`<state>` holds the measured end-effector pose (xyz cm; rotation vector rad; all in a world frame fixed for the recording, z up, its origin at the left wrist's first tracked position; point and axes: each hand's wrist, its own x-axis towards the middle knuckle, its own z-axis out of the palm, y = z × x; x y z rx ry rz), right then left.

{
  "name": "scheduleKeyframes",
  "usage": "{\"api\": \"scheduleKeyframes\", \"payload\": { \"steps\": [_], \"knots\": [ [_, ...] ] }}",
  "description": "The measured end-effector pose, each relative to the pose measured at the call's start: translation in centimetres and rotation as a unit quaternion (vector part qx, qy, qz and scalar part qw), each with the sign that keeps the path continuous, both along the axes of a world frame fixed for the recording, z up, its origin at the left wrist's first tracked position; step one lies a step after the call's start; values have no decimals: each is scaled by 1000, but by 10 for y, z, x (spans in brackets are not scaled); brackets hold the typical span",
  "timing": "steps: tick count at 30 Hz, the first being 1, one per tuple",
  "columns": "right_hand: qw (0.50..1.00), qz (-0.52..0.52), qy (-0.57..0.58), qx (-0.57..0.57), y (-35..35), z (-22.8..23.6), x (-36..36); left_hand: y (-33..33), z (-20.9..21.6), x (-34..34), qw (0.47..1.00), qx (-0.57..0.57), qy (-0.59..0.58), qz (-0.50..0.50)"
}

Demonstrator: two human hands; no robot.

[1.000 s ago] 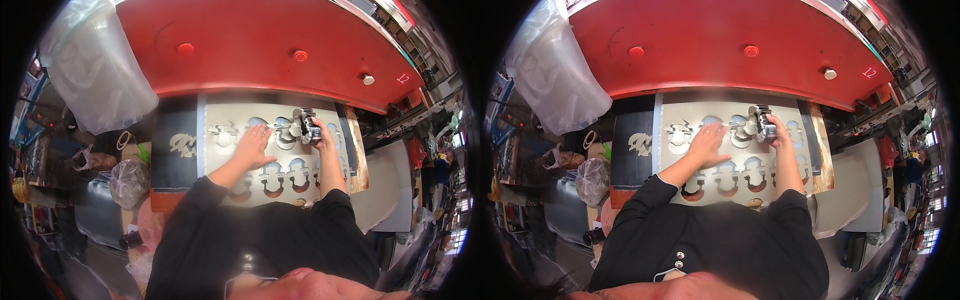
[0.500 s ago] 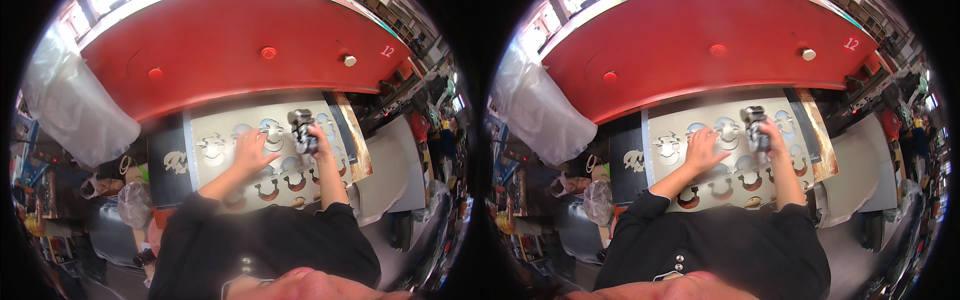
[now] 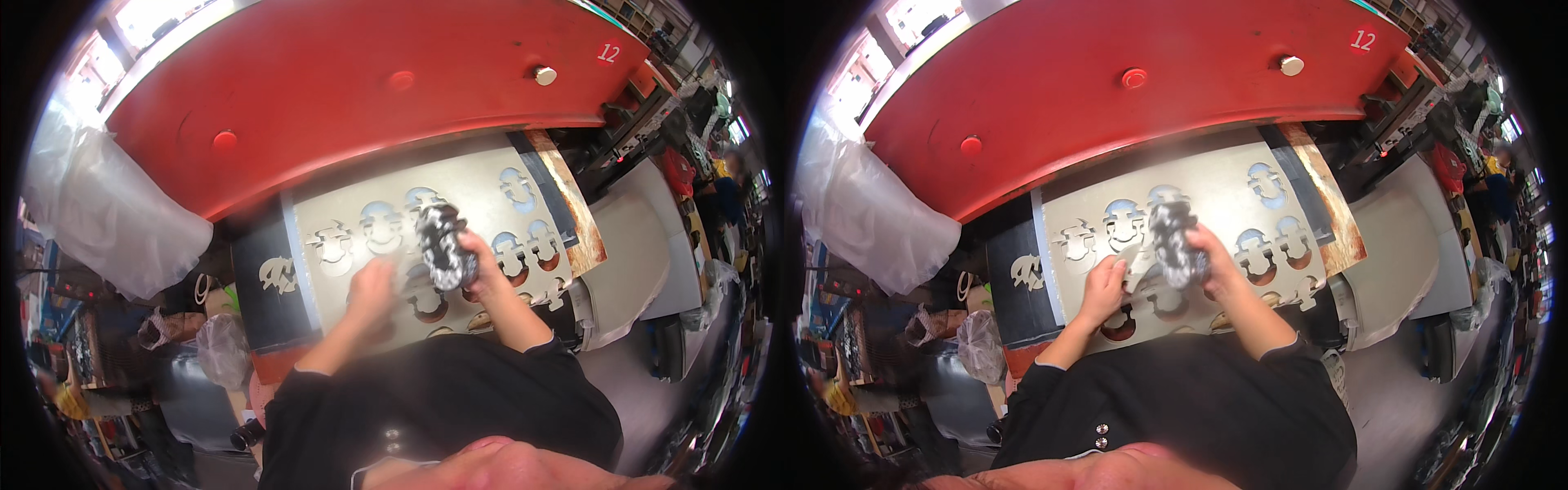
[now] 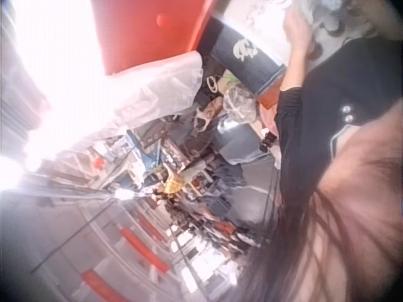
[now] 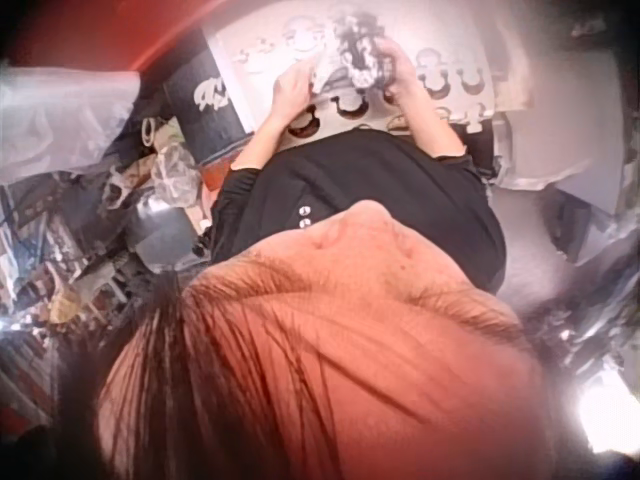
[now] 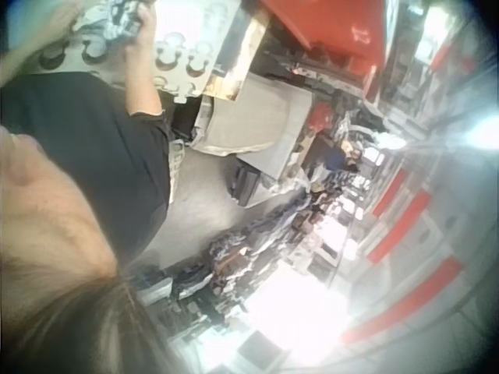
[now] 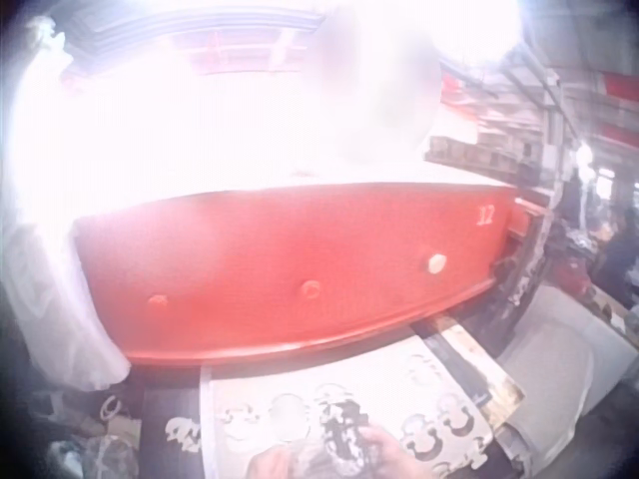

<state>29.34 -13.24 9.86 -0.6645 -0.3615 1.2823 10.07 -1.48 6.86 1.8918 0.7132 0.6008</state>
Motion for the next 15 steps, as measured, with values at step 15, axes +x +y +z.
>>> {"api": "scheduleKeyframes", "payload": {
  "steps": [15],
  "knots": [
    [519,-185,-745,-376,55,-18,109,130,-95,-183,895,74,76,433]
  ]
}}
